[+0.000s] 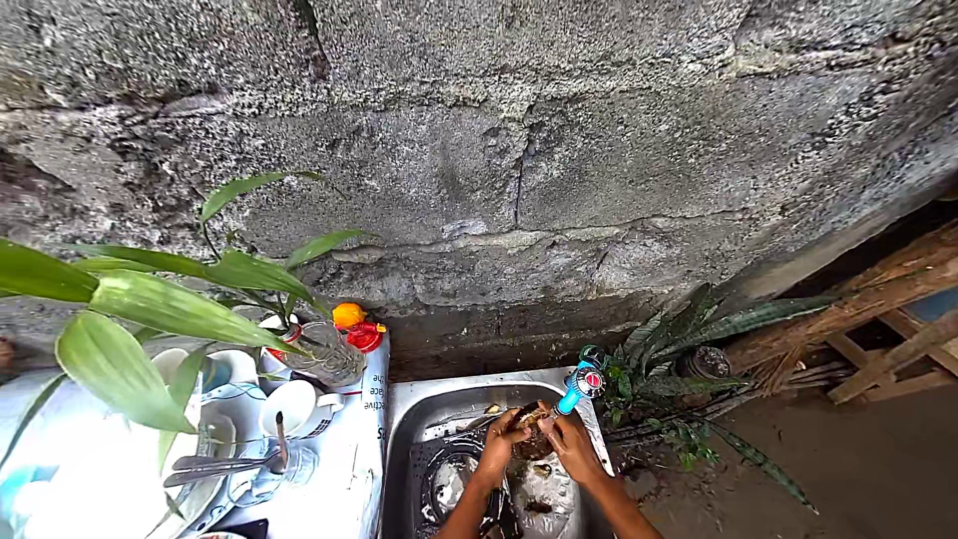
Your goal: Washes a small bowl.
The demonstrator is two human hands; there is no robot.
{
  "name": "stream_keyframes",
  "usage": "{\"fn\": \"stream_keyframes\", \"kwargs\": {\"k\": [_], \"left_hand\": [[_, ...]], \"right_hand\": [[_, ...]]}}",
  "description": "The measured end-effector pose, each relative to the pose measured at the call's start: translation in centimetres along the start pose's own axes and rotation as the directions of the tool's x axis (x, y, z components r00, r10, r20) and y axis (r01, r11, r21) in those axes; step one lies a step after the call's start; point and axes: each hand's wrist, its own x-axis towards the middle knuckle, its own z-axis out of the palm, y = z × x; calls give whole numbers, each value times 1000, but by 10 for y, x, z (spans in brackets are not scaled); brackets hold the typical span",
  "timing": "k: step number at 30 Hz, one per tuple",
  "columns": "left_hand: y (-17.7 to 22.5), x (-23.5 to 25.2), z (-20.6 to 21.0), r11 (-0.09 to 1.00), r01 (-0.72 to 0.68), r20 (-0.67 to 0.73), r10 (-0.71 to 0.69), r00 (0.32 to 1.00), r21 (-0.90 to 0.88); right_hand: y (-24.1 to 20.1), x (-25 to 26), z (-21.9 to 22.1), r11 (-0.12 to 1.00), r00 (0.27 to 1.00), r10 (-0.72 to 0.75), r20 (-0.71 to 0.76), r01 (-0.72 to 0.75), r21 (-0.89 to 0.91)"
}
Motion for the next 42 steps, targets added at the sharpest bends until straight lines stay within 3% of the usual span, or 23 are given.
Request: {"fn": "stream_keyframes", "kwargs": {"k": [3,5,10,14,16,20,26,29,37,42], "left_hand": [[-2,1,12,996,-89,-338,90,937,19],[0,6,11,983,-6,-459,92,883,186],[24,1,7,858,118,-413,117,903,501],[29,-11,27,759,132,-382,163,910,637],[20,-15,31,784,180,-457,145,877,593],[14,-5,17,856,193,-520,100,848,480],[4,-1,8,993,-18,-524,76,848,114],[10,-4,7,997,-40,-534,-3,846,-67],[19,-9,5,996,-33,-475,-8,880,-77],[20,-14,13,986,-46,-526,-46,849,-161]], "right_hand": [[-33,-4,2,958,991,74,115,-38,-286],[-51,-7,3,905,982,112,151,-38,-424],[-75,-7,1,866,969,205,136,-115,-488],[-71,12,3,902,953,304,17,-282,-327],[-62,17,4,921,954,295,44,-272,-280],[-40,4,-3,988,974,112,198,-88,-127],[-57,-13,-11,943,939,115,325,-1,-332],[-56,-20,-7,948,937,95,336,18,-317],[-76,-14,-3,904,942,283,180,-199,-378],[-69,-12,-9,937,956,180,232,-95,-336]]}}
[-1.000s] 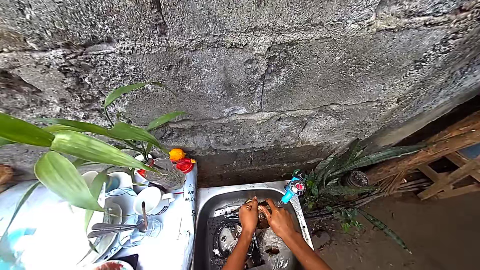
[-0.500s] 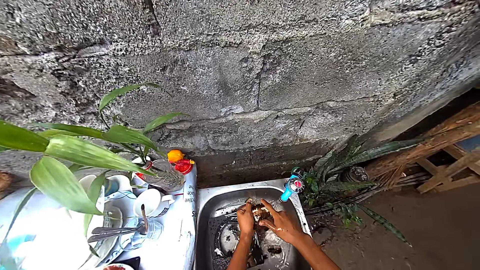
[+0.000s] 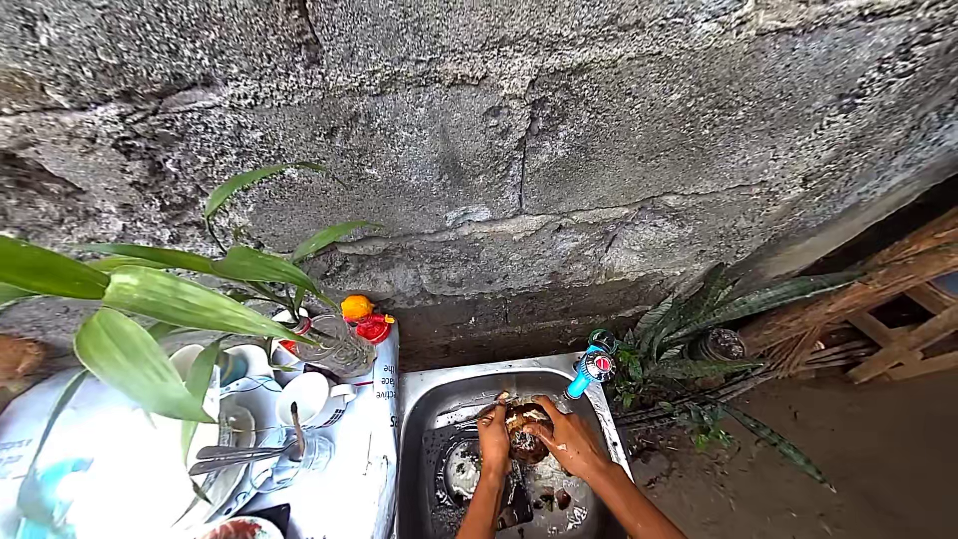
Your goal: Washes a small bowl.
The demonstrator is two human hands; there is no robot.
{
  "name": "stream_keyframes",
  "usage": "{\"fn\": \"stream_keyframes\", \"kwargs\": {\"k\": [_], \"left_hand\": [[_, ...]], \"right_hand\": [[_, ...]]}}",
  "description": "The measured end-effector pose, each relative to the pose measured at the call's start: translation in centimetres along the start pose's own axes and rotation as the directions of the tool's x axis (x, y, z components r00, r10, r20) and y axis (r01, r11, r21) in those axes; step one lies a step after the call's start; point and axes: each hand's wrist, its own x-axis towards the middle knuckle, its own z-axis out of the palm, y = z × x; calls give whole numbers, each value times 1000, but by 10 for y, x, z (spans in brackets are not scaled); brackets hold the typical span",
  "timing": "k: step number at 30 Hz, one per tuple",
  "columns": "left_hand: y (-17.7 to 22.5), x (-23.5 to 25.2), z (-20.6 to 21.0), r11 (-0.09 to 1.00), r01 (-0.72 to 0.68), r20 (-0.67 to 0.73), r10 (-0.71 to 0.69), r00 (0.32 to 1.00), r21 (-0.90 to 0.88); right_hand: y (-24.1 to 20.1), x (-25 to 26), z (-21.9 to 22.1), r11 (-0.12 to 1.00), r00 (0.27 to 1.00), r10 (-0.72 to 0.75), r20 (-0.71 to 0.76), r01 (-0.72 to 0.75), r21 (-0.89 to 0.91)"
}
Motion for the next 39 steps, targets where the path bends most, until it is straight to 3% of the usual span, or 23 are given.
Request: {"fn": "stream_keyframes", "kwargs": {"k": [5,11,13,15,18,20,22,25,30,33,36,39], "left_hand": [[5,9,-2,981,-112,107,96,990,158],[-7,-2,8,912,-179,58,169,984,370],[-12,-18,10,849,-195,48,197,979,491],[-15,-24,8,783,-229,56,242,969,578],[-19,-18,3,789,-211,22,244,970,576],[-14,-9,1,806,-174,-15,222,975,566],[-10,-5,1,784,-187,11,224,974,592],[-13,-7,5,785,-238,73,240,968,572],[-17,-10,4,773,-293,121,274,954,563],[-27,-19,5,803,-246,61,254,965,543],[-25,-9,0,852,-166,-29,207,978,497],[-16,-5,-4,803,-144,-34,200,979,578]], "right_hand": [[7,-2,-2,998,998,-54,22,54,15],[-9,-3,-1,987,985,161,-59,-160,16],[-5,5,2,975,975,209,-78,-201,94],[8,15,9,969,985,168,-50,-156,190],[35,19,22,945,999,-20,-48,35,326],[36,11,21,959,995,-102,3,97,266],[24,1,19,991,998,-41,45,35,132],[8,-5,9,997,997,72,-17,-71,20],[2,4,9,989,990,142,-24,-141,39],[-5,11,8,978,978,207,-17,-207,7],[-5,8,11,996,996,86,11,-86,-26],[-9,-1,13,995,998,22,53,-17,-95]]}}
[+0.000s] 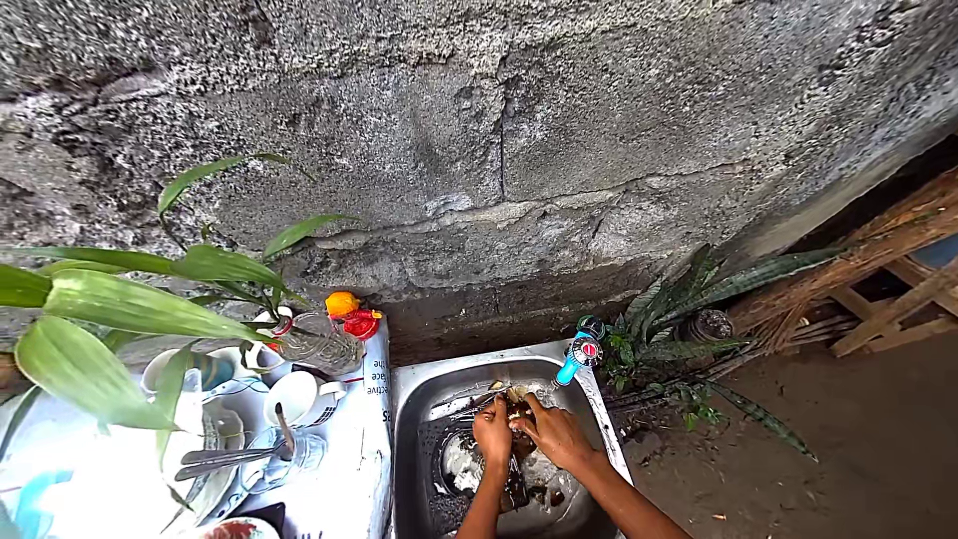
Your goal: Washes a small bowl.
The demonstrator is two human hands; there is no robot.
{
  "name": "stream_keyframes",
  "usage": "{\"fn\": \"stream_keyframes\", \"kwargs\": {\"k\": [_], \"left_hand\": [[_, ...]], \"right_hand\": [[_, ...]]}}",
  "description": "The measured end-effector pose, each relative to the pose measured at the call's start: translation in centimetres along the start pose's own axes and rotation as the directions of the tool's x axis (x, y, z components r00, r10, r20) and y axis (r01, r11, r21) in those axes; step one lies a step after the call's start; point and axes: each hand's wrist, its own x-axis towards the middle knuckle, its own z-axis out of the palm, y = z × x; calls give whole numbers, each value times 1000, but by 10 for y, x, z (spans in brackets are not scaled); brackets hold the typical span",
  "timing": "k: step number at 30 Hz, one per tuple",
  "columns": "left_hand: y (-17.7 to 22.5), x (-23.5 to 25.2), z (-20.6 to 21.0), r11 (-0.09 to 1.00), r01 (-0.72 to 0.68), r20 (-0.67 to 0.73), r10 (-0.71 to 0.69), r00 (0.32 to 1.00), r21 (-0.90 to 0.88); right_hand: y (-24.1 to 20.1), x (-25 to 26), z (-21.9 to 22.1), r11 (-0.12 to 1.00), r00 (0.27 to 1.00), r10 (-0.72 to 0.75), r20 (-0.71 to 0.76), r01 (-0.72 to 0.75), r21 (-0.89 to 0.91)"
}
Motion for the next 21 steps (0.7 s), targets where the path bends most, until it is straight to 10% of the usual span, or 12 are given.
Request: {"fn": "stream_keyframes", "kwargs": {"k": [7,13,17,21], "left_hand": [[-2,-10,12,998,-57,8,57,998,-28],[0,6,1,691,391,256,-295,921,-608],[1,6,5,610,446,320,-312,895,-655],[2,5,10,593,426,299,-305,904,-684]], "right_hand": [[12,34,-10,964,993,117,-13,-111,244],[59,34,-9,456,990,39,138,-141,879],[54,23,-13,847,992,25,-123,44,530],[36,10,-17,974,996,-91,-24,94,204]]}}
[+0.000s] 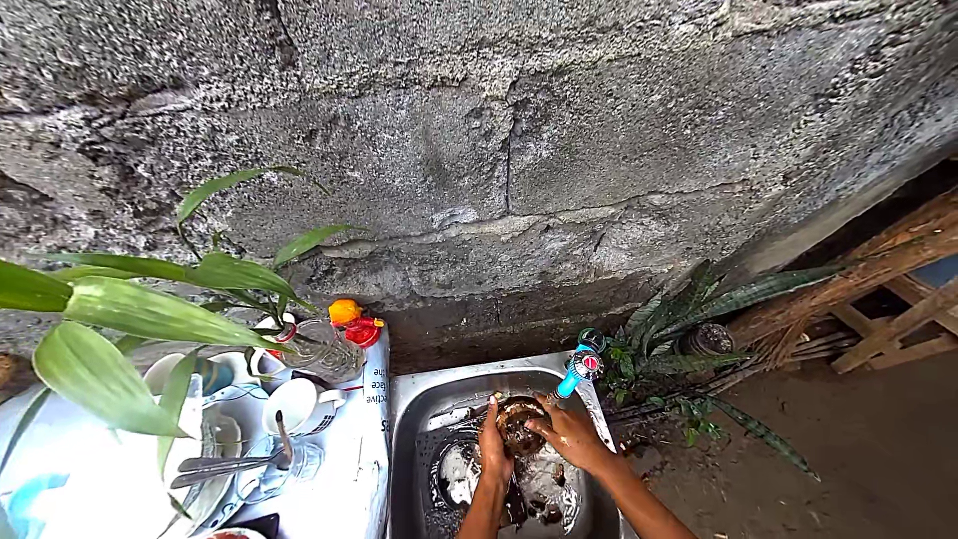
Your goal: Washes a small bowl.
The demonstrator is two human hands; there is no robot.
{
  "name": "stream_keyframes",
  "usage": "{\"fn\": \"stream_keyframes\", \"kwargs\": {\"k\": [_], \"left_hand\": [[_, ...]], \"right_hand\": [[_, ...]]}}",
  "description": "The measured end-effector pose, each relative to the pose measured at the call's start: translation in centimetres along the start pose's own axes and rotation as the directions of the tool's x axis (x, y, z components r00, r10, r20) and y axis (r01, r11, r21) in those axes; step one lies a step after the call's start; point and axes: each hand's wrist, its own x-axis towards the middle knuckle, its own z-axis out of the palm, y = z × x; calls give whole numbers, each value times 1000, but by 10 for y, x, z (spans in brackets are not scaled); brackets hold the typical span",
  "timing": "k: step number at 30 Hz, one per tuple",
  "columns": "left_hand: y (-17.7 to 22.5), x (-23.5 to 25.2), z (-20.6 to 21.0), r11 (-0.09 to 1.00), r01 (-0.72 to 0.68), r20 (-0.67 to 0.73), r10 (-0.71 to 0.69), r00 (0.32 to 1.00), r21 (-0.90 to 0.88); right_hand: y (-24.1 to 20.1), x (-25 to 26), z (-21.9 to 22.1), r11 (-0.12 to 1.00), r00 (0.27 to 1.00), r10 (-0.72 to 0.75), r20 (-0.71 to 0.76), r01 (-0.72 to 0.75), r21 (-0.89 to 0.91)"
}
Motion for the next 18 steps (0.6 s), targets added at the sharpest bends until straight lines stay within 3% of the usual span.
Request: {"fn": "stream_keyframes", "kwargs": {"k": [2,5,9,12,16,18], "left_hand": [[-6,3,-4,993,-84,34,82,996,81],[-9,9,-6,870,-272,60,272,960,411],[-8,-13,11,631,-252,19,352,936,733],[-13,-19,14,579,-268,-2,422,906,770],[-4,-12,17,545,-241,10,392,920,803],[-5,-14,20,502,-255,47,390,920,826]], "right_hand": [[-6,0,0,992,998,58,14,-56,-112],[-17,-1,3,954,985,165,43,-148,-261],[-19,3,5,940,959,273,-73,-282,-193],[-13,6,5,958,967,245,-66,-252,-138],[-24,-11,6,958,991,135,-18,-136,-253],[-28,-11,5,949,984,174,-40,-178,-259]]}}
